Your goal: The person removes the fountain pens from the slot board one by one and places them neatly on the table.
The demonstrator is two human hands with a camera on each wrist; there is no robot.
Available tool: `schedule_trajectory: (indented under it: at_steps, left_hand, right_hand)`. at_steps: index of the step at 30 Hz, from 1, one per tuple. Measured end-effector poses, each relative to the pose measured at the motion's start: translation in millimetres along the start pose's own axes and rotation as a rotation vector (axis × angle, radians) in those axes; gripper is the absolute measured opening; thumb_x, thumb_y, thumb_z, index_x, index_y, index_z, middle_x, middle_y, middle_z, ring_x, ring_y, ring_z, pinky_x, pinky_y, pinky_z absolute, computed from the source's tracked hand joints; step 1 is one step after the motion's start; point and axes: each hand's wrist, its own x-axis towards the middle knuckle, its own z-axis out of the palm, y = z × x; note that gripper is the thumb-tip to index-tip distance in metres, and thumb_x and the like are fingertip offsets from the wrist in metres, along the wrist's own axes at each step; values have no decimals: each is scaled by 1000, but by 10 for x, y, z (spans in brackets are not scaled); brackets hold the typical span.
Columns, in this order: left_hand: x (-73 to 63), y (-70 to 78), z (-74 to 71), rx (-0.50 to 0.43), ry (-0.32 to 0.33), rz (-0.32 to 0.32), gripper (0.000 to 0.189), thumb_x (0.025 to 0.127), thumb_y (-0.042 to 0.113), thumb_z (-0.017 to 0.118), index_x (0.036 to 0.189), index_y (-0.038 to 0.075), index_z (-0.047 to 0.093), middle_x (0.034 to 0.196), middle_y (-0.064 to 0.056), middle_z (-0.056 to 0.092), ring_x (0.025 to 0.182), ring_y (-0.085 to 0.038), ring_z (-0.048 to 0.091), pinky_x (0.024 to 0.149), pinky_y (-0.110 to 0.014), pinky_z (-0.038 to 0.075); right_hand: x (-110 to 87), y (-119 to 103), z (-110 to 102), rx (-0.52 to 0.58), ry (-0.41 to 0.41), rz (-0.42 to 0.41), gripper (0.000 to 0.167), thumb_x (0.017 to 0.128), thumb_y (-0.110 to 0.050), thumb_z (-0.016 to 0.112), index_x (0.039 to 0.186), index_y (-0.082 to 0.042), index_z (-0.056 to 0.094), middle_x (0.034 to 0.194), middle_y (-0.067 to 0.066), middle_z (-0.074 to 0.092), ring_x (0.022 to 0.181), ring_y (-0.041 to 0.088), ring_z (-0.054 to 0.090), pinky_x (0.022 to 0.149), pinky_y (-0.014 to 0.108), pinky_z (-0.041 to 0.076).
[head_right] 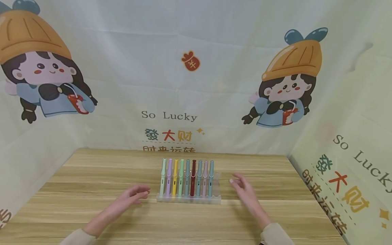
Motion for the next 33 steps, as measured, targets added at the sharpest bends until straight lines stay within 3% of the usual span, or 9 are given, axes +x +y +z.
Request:
schedule_trajectory:
  at_steps: [11,21,24,30,33]
  left_hand:
    - [56,-27,120,-23,-3,-14,43,88,16,52,117,-14,41,110,-27,48,97,-37,48,79,-41,47]
    - [121,-61,227,-49,22,-81,46,87,12,54,120,-15,37,106,-25,50,94,-38,52,77,-40,48]
    - [137,-75,241,-65,13,-75,47,87,12,53,120,-16,36,107,-27,48,94,-39,52,78,-40,48]
    - [172,-170,224,-78,-46,1,50,86,21,57,117,-15,40,102,-23,51,89,-30,56,75,-36,49]
    - [174,-163,225,-82,-53,-16,47,86,18,55,117,-14,41,102,-22,51,90,-30,56,76,-35,49]
  right_hand:
    - [99,-1,242,43,1,19,38,89,-13,52,121,5,43,103,24,57,94,30,53,81,47,43]
    - [176,-3,406,72,-4,26,39,87,-8,53,122,4,42,99,24,58,93,33,55,82,45,44]
    - [195,-6,445,47,4,21,40,87,-8,54,123,4,42,98,22,59,91,34,56,80,43,46]
    - [213,-9,512,34,28,22,43,84,-3,55,124,2,41,98,21,59,89,32,57,76,39,47]
    - [218,-12,542,38,32,24,44,83,-1,55,125,1,40,99,22,59,89,31,57,77,40,47]
